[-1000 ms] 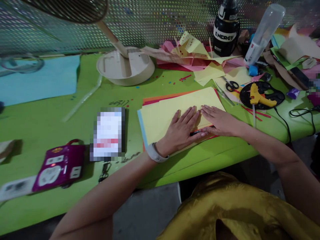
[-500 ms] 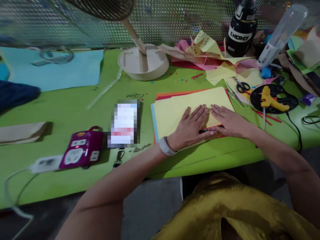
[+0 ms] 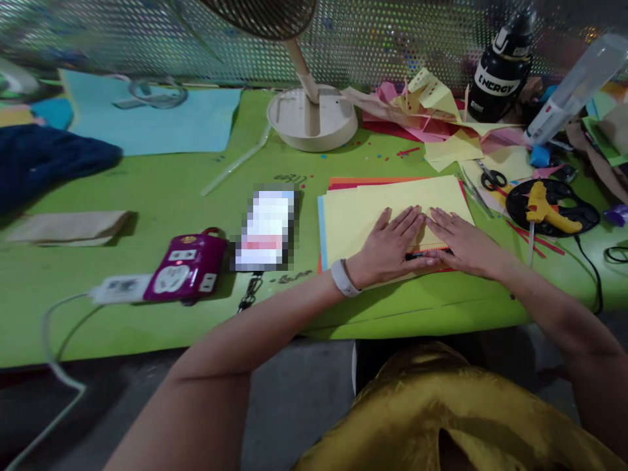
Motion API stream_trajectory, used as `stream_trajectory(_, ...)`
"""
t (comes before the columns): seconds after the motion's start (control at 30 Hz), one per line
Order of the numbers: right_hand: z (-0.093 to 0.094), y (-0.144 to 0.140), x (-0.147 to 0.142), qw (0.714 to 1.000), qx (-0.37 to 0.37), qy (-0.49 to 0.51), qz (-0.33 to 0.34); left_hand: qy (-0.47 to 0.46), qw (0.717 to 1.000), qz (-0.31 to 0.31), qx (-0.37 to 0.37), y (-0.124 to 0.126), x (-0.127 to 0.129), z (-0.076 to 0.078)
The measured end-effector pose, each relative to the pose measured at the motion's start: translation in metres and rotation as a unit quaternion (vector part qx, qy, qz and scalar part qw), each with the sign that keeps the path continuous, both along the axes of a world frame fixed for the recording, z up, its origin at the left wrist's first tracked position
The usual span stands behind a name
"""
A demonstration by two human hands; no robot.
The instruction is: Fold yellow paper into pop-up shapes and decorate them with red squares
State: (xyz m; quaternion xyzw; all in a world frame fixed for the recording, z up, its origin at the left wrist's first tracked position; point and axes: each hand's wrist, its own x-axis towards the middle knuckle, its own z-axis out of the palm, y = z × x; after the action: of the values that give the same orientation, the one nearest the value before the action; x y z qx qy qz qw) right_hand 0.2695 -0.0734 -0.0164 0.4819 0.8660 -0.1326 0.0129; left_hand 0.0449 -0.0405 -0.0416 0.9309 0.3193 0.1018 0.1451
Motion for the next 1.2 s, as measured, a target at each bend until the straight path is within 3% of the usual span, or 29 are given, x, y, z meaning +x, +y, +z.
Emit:
stream_trajectory(0.27,0.002,0.0,0.002,1.0,0.005,-0.011,-0.001,0.024,1.0,-0.018,-0.002,0.004,-0.011,0.004)
stream_trajectory(0.57,0.006,-0.012,0.027,0.998,0.04,-0.042,-0.026,0.053,0.998,0.022,0.005,0.004,-0.055,0.005)
stream_trajectory(0.87,0.011,-0.016,0.039,0.997,0.02,-0.053,-0.051,0.067,0.996,0.048,0.017,0.002,-0.071,-0.001)
stream_trajectory(0.97,0.012,-0.012,0.04,0.997,0.007,-0.055,-0.059,0.089,0.994,0.058,-0.008,0.005,-0.072,0.007)
stream_trajectory(1.07,0.019,-0.005,0.041,0.998,0.01,-0.05,-0.048,0.099,0.992,0.056,-0.045,0.015,-0.07,0.026)
stream_trajectory(1.2,0.045,0.01,0.03,0.994,0.085,-0.009,-0.064,-0.003,0.994,0.106,0.02,0.032,-0.057,0.057)
